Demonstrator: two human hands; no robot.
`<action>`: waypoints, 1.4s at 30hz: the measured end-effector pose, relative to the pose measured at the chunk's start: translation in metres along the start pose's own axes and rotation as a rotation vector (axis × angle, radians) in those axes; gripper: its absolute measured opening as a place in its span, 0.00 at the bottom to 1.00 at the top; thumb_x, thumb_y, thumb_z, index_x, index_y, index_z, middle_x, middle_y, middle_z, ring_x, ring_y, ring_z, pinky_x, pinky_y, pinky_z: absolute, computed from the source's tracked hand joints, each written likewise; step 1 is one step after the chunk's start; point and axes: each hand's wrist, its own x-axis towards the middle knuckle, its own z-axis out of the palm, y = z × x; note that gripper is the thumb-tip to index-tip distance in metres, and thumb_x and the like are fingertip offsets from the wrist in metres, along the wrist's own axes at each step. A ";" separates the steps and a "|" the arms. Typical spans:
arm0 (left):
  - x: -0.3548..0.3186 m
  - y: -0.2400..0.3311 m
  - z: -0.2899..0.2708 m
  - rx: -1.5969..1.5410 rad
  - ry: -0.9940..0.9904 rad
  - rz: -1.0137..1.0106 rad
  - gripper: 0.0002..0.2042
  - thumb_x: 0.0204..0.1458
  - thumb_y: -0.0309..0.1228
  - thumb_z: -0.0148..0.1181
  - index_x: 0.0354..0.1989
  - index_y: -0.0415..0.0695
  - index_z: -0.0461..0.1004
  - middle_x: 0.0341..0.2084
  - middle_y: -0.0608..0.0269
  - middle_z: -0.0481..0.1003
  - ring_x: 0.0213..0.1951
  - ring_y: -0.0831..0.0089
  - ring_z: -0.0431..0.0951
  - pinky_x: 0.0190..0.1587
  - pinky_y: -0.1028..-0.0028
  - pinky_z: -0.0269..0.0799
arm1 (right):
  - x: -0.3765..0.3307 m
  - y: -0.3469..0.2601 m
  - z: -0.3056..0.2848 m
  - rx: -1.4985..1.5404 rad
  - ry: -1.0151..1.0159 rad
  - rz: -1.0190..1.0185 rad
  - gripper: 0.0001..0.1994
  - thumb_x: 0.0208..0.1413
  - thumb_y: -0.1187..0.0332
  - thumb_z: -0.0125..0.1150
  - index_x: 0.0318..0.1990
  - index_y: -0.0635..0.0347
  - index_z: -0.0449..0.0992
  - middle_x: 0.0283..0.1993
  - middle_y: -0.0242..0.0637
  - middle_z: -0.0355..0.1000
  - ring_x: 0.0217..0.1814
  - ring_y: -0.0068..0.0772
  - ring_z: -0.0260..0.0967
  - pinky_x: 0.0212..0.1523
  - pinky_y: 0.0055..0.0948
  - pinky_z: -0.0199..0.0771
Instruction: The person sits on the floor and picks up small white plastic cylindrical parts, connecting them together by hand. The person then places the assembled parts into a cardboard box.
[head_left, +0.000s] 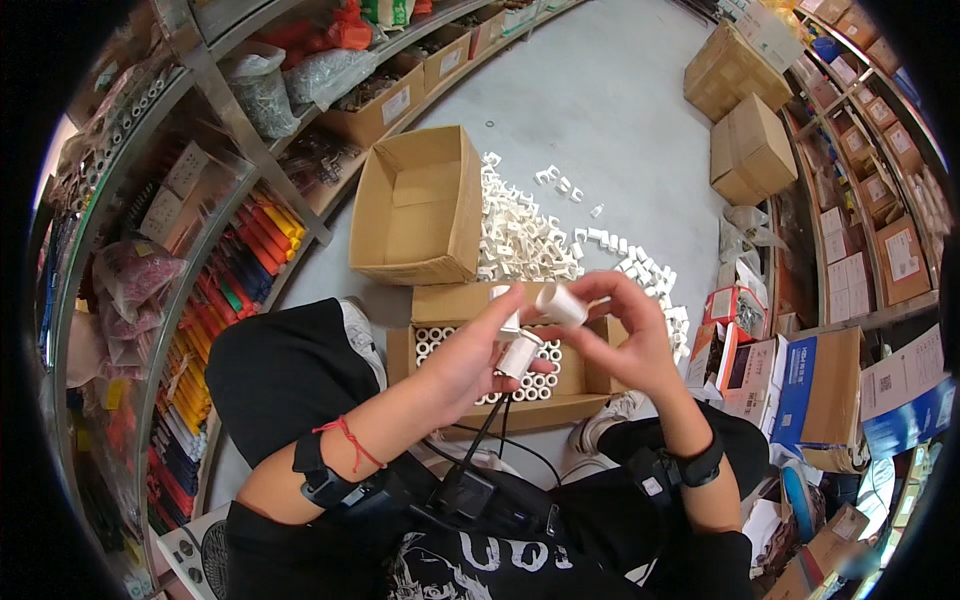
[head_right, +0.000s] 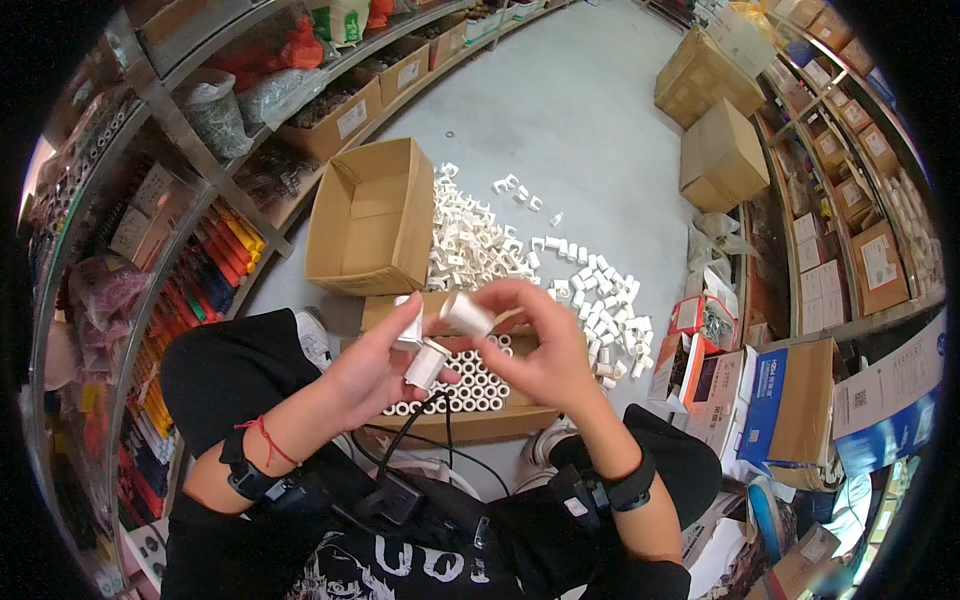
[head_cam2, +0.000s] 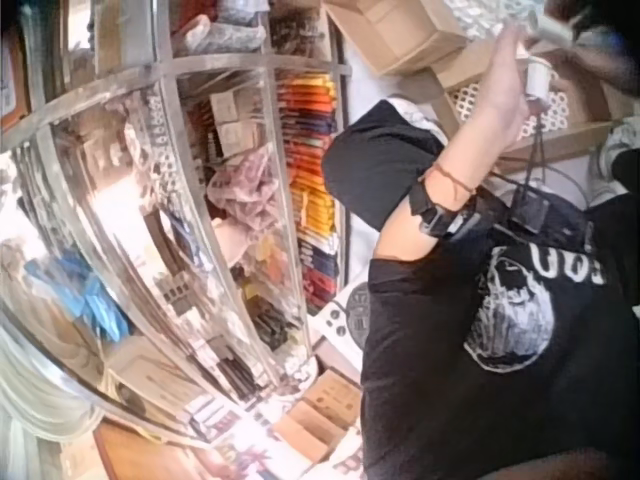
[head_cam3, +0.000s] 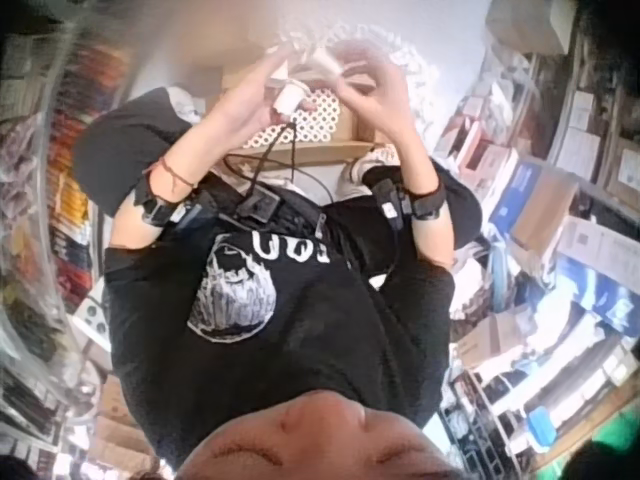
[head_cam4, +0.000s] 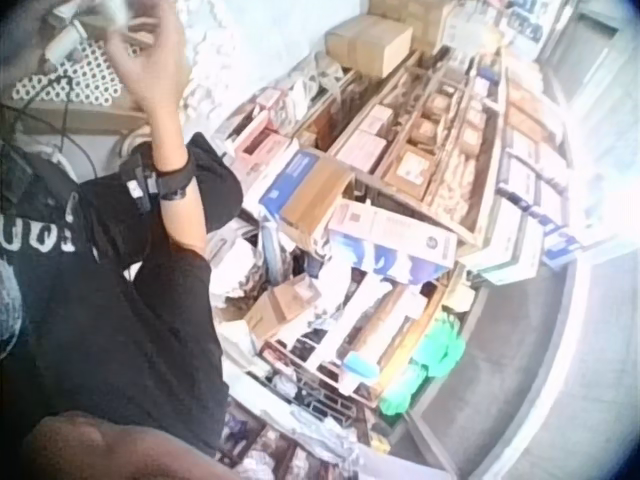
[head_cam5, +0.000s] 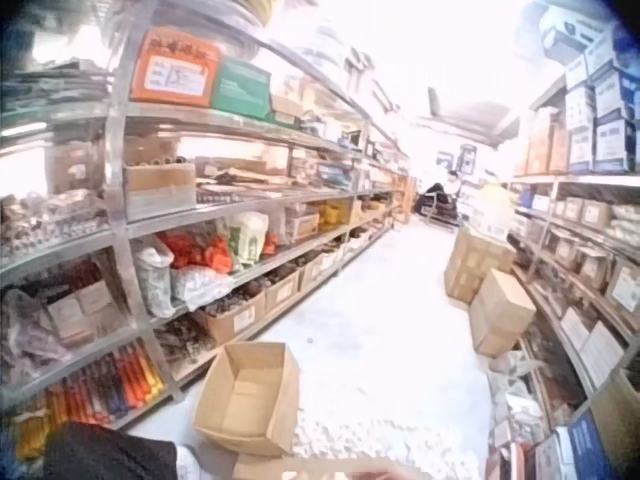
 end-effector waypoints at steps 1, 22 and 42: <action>0.000 0.001 -0.002 0.015 -0.036 0.015 0.26 0.53 0.53 0.30 0.49 0.48 0.62 0.44 0.65 0.67 0.31 0.80 0.70 0.25 0.85 0.59 | 0.002 0.002 -0.003 0.097 0.027 0.049 0.16 0.39 0.78 0.56 0.40 0.64 0.66 0.39 0.33 0.65 0.41 0.21 0.64 0.38 0.21 0.66; -0.001 0.009 -0.007 -0.119 0.060 0.025 0.23 0.54 0.49 0.31 0.39 0.42 0.66 0.38 0.60 0.69 0.29 0.79 0.68 0.24 0.83 0.60 | -0.112 0.307 0.046 -0.591 -0.334 0.790 0.16 0.31 0.57 0.63 0.26 0.60 0.77 0.26 0.43 0.72 0.28 0.39 0.71 0.33 0.30 0.70; 0.006 0.003 -0.013 -0.121 0.082 0.047 0.21 0.54 0.49 0.34 0.37 0.44 0.67 0.35 0.64 0.69 0.29 0.80 0.67 0.26 0.83 0.60 | -0.117 0.318 0.057 -0.593 -0.272 0.694 0.10 0.32 0.64 0.63 0.23 0.61 0.76 0.23 0.41 0.72 0.27 0.37 0.70 0.31 0.30 0.70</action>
